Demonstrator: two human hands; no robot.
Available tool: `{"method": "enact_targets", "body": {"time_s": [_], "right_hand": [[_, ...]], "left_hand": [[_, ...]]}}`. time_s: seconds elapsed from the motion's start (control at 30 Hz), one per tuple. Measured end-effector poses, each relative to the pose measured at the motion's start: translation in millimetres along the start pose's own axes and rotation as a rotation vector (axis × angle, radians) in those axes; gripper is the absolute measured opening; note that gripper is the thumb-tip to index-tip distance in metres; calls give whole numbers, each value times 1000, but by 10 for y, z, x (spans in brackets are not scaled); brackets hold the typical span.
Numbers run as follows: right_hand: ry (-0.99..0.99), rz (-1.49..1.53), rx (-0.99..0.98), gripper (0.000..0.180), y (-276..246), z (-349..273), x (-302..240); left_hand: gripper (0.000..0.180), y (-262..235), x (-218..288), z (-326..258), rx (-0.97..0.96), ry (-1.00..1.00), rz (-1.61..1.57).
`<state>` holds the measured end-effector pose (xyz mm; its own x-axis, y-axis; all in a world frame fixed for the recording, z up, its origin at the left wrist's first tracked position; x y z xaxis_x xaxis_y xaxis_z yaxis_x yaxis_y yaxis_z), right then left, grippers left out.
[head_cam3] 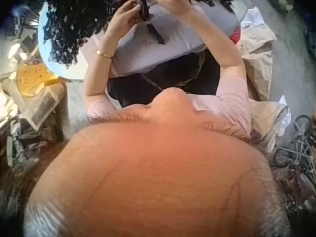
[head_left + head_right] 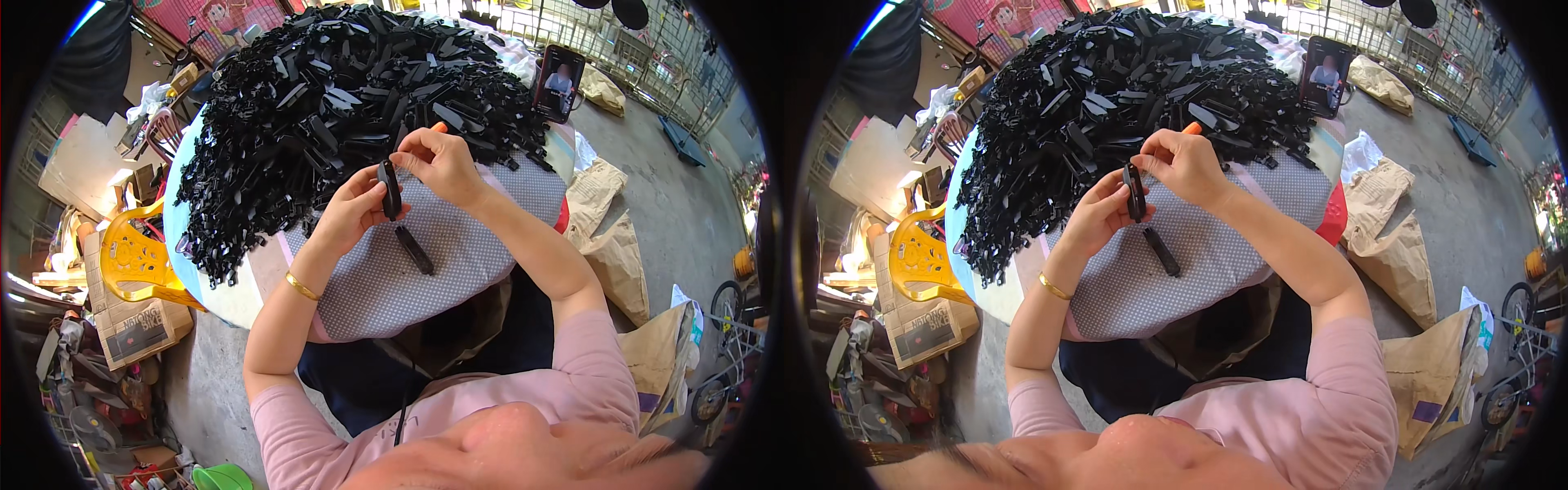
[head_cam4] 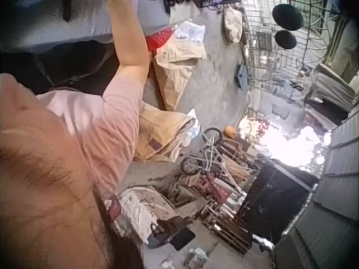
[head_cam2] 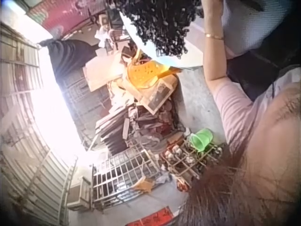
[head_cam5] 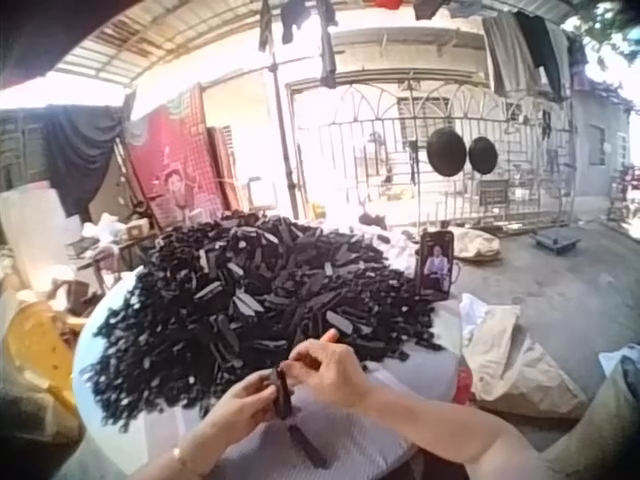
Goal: Assembling small black plastic clips and arranging them in a row on a table.
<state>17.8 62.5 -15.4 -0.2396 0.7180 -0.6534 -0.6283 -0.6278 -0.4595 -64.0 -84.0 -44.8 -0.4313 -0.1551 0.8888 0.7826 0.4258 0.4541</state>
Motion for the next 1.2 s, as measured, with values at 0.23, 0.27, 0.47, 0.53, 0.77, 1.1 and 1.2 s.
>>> {"method": "enact_targets", "body": {"time_s": [0.23, 0.27, 0.47, 0.53, 0.77, 1.1, 1.2], "right_hand": [[146, 349, -90, 12, 63, -8, 90], [97, 351, -76, 10, 73, -17, 74], [-88, 220, 46, 15, -26, -35, 22], [-168, 156, 74, 15, -23, -41, 6], [-292, -18, 90, 16, 14, -80, -60], [-365, 3, -75, 30, 89, -120, -171], [-382, -25, -74, 33, 71, -127, -215]], "left_hand": [[37, -10, 3, 1, 11, -6, -39], [37, -8, 9, -5, 19, -4, -39], [44, 18, 4, 4, -44, 14, -78], [44, 14, -1, -5, -30, 23, -62], [44, 13, -14, -7, -44, 85, -27], [41, -19, 32, -40, -15, 139, -115], [41, -18, 39, -30, 16, 162, -128]]}}
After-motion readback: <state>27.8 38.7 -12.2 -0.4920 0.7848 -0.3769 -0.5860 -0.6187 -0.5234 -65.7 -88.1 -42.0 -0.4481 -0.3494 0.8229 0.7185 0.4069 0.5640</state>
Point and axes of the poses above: each hand's wrist, its own z-axis towards the middle knuckle, its own y-axis out of the palm, x = y × z, the point moved 3 cm from there along z, towards the middle knuckle, and after that the axes turned 8 degrees about -z, right-handed, at the moved point
